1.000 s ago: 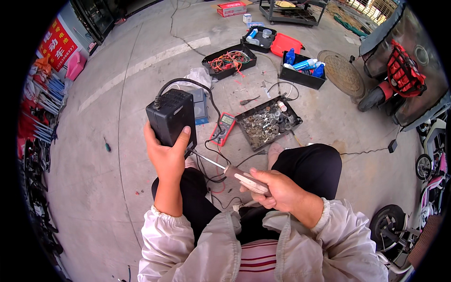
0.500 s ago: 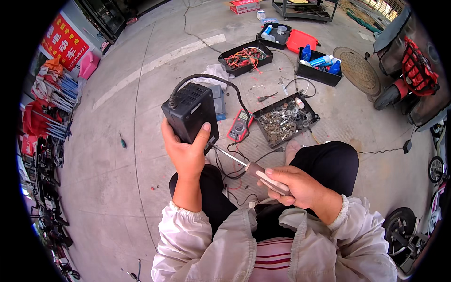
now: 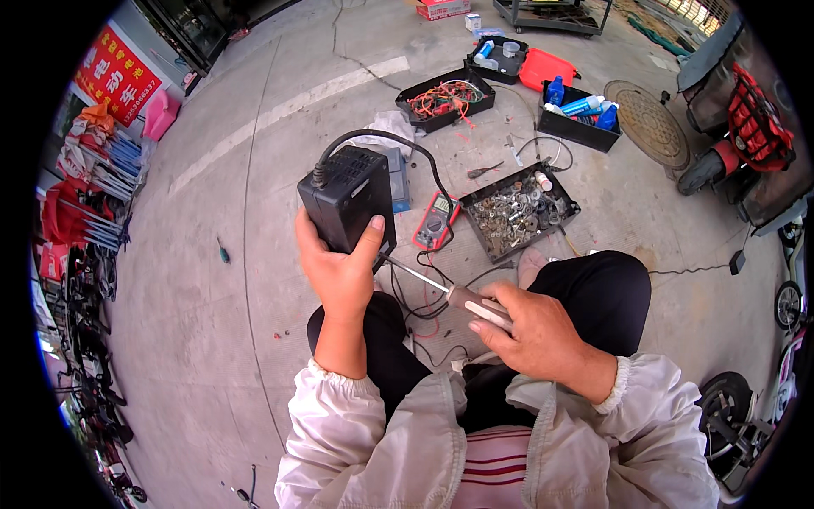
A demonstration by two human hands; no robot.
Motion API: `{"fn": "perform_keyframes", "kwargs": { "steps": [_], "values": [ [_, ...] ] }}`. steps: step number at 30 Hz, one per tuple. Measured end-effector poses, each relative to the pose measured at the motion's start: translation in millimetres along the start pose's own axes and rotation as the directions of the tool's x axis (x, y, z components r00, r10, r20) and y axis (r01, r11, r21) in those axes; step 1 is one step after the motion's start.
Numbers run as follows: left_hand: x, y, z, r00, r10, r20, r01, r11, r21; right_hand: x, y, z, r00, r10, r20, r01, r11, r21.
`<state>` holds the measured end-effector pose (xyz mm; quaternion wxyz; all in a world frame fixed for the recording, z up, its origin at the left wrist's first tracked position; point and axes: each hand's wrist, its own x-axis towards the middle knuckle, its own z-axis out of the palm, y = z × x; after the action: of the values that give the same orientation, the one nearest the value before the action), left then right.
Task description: The person sits on the floor and works on a black electronic device, likely a battery charger. They use a screwdriver to remove screws from the casing, open the device, and inspect the internal components. The person also handles a multimeter and various small parts from a tray.
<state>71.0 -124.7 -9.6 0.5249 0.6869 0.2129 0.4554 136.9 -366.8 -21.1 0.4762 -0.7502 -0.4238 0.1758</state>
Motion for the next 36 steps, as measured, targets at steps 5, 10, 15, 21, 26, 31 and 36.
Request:
{"fn": "perform_keyframes", "kwargs": {
  "steps": [5, 10, 15, 21, 26, 31, 36],
  "values": [
    [0, -9, -4, 0.998, 0.063, 0.023, -0.065, 0.993, 0.102, 8, -14, -7, 0.967, 0.194, 0.163, -0.201, 0.979, 0.026],
    [0, -9, -6, 0.995, 0.094, 0.029, -0.095, 0.993, 0.068, 14, -8, -12, 0.749, 0.424, 0.509, -0.65, 0.62, 0.44],
    [-2, -3, -4, 1.0, -0.001, -0.005, 0.001, 1.0, 0.02, 1, -11, 1, 0.999, -0.049, 0.003, 0.047, 0.938, -0.342],
    [-1, -8, -10, 0.996, 0.079, 0.036, -0.084, 0.985, 0.154, 1, -12, 2, 0.986, 0.108, 0.124, -0.084, 0.98, -0.181],
    [-3, -4, -10, 0.998, 0.01, 0.065, -0.016, 0.994, 0.104, 2, -11, 3, 0.968, 0.188, 0.167, -0.193, 0.981, 0.02],
    [-3, -3, -11, 0.997, 0.012, 0.076, -0.022, 0.992, 0.122, 5, -14, 1, 0.949, 0.231, 0.216, -0.252, 0.965, 0.075],
    [-4, -4, -11, 0.997, 0.017, 0.08, -0.028, 0.991, 0.135, 4, -14, -1, 0.942, 0.245, 0.229, -0.269, 0.96, 0.079]
  ]
}}
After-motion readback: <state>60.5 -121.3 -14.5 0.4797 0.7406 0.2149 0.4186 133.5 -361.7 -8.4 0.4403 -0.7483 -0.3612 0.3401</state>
